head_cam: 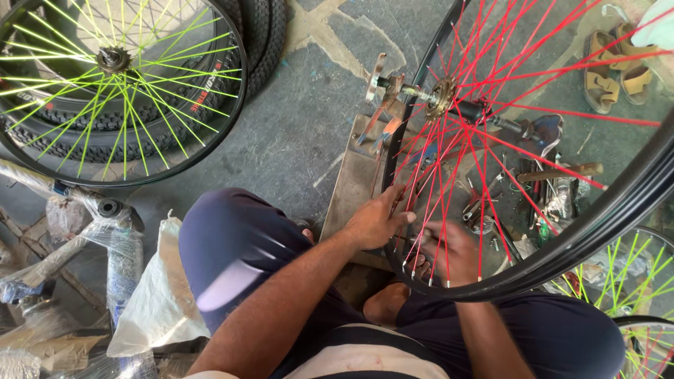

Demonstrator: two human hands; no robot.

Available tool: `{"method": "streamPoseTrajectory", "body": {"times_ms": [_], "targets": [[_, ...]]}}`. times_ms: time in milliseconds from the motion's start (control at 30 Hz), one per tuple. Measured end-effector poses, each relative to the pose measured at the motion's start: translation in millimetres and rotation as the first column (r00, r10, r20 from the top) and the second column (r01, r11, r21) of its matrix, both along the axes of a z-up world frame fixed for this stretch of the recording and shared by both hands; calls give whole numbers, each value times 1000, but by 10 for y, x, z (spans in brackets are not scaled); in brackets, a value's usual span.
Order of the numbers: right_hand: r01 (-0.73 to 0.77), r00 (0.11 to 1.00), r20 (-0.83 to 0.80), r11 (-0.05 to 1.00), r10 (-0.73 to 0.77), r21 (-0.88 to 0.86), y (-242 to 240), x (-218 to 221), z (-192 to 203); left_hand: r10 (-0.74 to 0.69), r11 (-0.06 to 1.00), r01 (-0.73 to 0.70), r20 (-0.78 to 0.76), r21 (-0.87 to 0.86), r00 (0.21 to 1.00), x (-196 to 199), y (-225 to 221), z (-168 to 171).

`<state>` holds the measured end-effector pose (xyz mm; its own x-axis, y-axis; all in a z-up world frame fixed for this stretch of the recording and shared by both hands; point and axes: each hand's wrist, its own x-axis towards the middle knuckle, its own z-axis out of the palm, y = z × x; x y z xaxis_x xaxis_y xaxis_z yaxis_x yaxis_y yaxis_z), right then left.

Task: The person adjusts spoke nipples on a bicycle wheel by hand while the wheel is mounted on a stand, periodically spinning the wheel to check its alignment.

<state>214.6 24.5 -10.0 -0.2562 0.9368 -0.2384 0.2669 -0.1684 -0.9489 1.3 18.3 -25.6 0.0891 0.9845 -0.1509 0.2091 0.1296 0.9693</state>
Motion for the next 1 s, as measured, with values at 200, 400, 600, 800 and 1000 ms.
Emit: {"method": "streamPoseTrajectory", "body": {"times_ms": [200,400,600,800,1000], "targets": [[-69,994,-92,992,60,-107,18,-131,-394,-16,1000,16,-3,-13,1000,-13,-48,83],[-228,960,205,955,188,190,-73,-181,-298,-27,1000,27,-28,13,999,-8,-33,78],[-324,929,192,946,317,8,5,-294,176,-62,994,58,-44,-92,997,-19,-17,107],[-414,779,562,901,278,129,106,-482,293,-31,999,31,-37,-18,999,-22,-24,82],[-361,901,324,912,289,192,203,-371,151,-21,1000,22,5,-23,1000,13,-1,14]]}}
